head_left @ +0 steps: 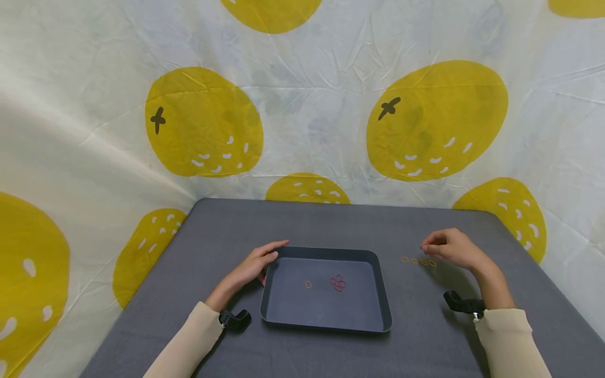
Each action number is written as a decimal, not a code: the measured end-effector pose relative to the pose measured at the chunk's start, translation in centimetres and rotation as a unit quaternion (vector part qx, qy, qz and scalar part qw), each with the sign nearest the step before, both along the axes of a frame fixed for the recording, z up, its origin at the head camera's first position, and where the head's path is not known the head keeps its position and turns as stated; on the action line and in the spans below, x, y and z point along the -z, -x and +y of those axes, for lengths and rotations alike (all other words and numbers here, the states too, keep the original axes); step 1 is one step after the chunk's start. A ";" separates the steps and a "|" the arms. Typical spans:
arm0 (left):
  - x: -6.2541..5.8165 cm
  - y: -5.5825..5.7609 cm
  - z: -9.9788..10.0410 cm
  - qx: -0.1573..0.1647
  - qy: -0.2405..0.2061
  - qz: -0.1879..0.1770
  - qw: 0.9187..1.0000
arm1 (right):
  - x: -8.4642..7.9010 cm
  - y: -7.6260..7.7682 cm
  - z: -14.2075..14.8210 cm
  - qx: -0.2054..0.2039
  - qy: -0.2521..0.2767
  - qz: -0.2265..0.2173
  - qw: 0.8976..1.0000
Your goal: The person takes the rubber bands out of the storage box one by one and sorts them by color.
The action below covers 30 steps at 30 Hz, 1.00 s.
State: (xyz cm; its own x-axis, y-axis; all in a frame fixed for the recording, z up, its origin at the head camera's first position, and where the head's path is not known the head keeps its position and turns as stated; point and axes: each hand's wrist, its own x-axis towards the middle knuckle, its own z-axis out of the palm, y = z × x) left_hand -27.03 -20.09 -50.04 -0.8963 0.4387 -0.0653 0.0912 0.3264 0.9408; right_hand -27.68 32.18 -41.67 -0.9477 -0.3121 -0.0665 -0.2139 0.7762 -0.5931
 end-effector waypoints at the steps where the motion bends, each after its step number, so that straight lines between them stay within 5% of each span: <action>1: 0.0 0.0 0.0 0.000 0.000 0.000 1.000 | 0.0 0.0 0.0 0.000 0.000 -0.001 1.000; 30: 0.1 0.3 -0.1 0.004 0.001 0.006 1.000 | 0.2 0.2 -0.4 -0.009 0.008 -0.014 1.000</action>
